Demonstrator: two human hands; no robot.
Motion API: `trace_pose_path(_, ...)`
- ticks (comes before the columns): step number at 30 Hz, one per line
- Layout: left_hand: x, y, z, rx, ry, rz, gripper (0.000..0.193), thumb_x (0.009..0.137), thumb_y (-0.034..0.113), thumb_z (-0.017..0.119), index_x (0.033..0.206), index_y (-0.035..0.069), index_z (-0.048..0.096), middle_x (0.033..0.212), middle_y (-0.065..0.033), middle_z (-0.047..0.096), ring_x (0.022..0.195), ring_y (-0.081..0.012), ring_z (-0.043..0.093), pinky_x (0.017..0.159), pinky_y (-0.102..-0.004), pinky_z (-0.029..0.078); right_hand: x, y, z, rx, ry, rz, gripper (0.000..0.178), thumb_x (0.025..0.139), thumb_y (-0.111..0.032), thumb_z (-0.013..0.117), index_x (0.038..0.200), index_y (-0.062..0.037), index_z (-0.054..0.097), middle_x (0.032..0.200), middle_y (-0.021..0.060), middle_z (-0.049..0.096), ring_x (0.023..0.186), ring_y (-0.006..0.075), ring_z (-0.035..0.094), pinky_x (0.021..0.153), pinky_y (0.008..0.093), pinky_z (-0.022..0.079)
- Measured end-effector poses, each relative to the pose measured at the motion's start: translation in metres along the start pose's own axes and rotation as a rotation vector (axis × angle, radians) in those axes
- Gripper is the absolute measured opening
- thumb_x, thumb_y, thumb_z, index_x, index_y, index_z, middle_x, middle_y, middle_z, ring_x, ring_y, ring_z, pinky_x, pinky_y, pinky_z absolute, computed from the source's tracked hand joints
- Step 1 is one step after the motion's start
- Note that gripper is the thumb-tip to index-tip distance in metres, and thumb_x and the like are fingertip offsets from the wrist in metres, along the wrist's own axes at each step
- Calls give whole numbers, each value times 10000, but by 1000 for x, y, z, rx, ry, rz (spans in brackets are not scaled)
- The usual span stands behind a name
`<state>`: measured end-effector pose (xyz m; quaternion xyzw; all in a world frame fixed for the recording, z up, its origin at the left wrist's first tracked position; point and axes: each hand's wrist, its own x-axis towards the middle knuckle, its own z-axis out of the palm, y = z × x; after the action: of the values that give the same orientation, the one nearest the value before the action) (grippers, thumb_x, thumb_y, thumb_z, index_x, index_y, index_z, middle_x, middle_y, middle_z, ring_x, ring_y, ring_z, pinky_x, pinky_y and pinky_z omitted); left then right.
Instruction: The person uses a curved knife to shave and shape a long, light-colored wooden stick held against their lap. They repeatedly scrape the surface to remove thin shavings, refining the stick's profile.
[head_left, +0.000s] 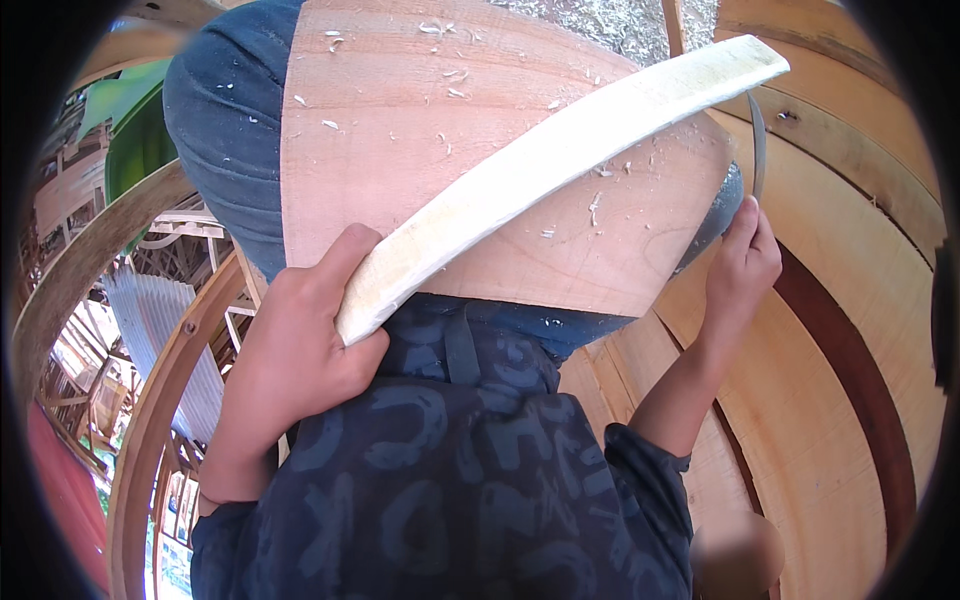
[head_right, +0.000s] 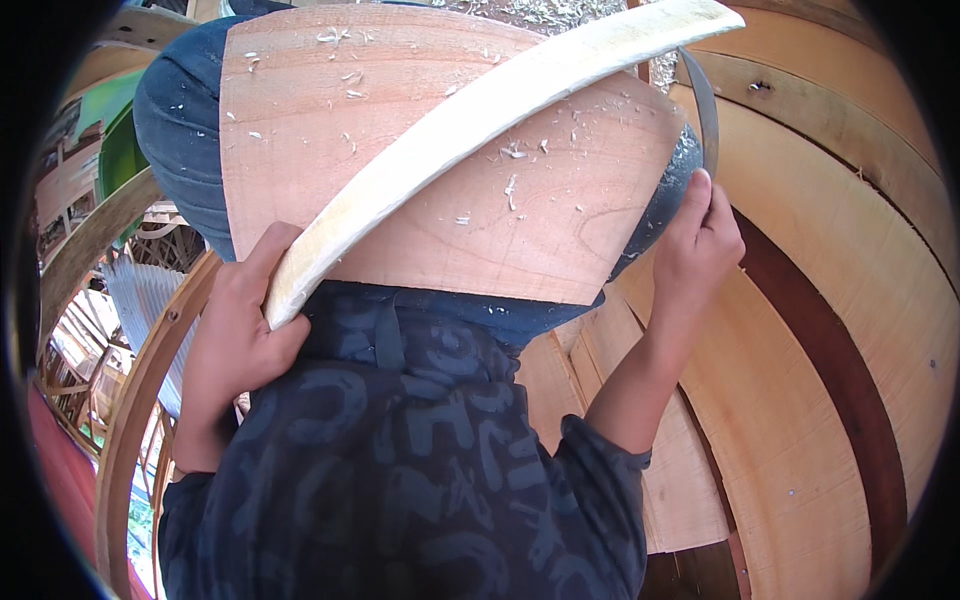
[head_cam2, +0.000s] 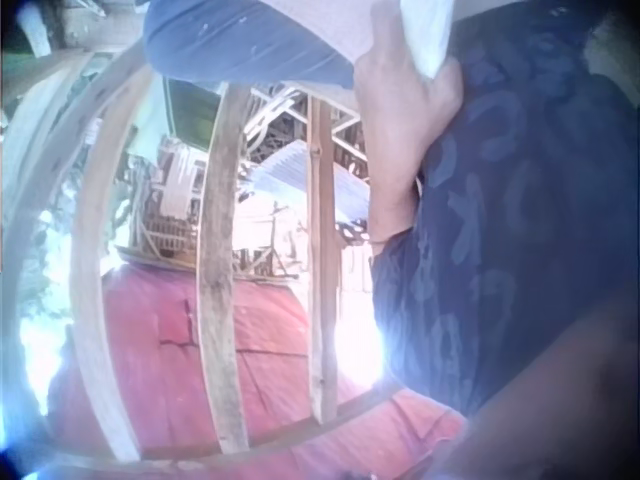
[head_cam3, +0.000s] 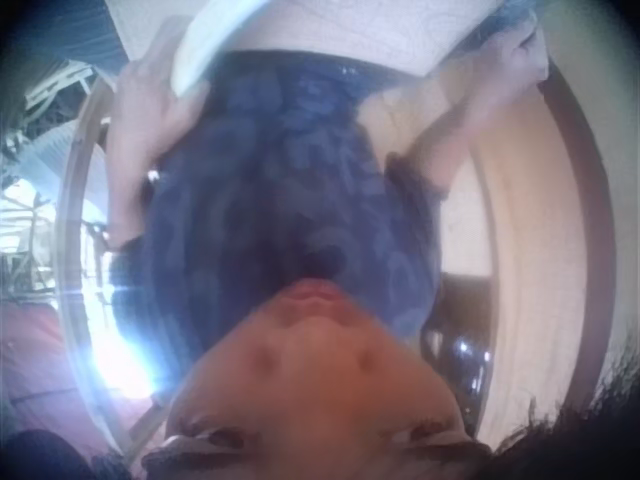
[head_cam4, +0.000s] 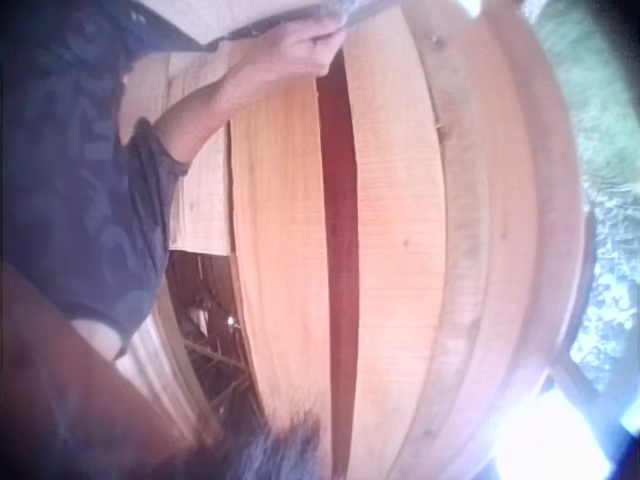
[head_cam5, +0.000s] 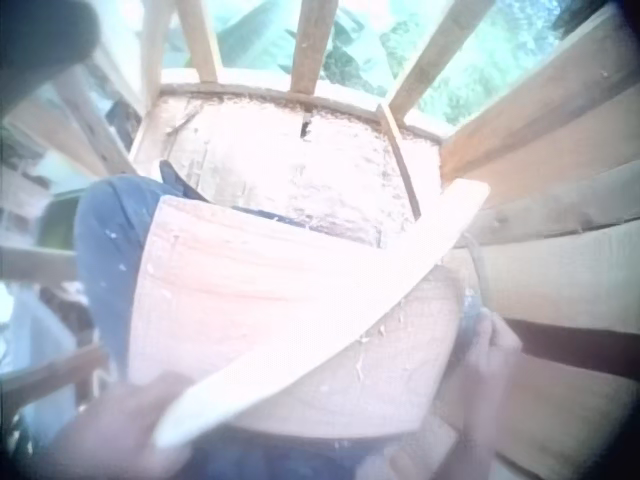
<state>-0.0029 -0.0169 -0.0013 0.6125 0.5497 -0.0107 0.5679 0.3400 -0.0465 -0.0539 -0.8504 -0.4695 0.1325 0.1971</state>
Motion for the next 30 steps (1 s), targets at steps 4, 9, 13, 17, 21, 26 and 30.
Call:
trace_pose_path(4,7,-2,-9,-76,-103,-20,445,648,35,554,1092,37,520,735,-227,570,695,-410,600,656,-375,477,-36,-31,-7,11,-198,-204,294,964,-212,564,746,-15,550,553,138,507,474,241,542,470,355,412)
trace_pose_path(9,20,-21,-28,-298,-311,-98,474,594,74,530,1066,32,532,710,-47,458,619,-138,470,554,-264,384,-51,-58,10,39,-246,-328,268,958,-205,578,762,-23,562,549,138,504,474,243,556,471,354,421)
trace_pose_path(13,20,-17,-39,-346,-406,-197,463,616,82,520,1076,31,529,732,-10,460,657,-100,457,580,-245,379,-1,-23,-3,-72,-13,-51,276,960,-214,580,759,-25,568,554,138,522,469,231,562,466,347,418)
trace_pose_path(17,22,-16,-38,-349,-473,-221,448,649,63,503,1096,42,522,753,-6,470,691,-101,459,603,-250,383,-17,-36,-15,-7,-166,-162,259,932,-221,623,769,-29,564,572,147,532,484,267,572,469,358,422)
trace_pose_path(21,21,-17,-35,-376,-477,-207,458,653,59,500,1111,45,504,771,-15,462,711,-111,452,621,-258,383,-48,-63,5,31,-339,-363,233,880,-220,678,784,-42,562,597,146,545,526,323,578,500,397,444)
trace_pose_path(26,15,-12,-29,-416,-471,-243,458,664,55,507,1122,44,482,800,-26,457,735,-123,444,648,-261,382,-23,-40,8,-36,-138,-232,274,971,-214,565,809,7,559,571,138,438,495,195,411,488,310,366)
trace_pose_path(30,4,-29,-30,-476,-569,-288,477,674,54,526,1148,41,474,798,-28,461,701,-108,446,601,-250,377,9,4,-12,-70,-59,1,309,987,-242,542,820,13,588,568,129,431,525,157,423,485,330,368)
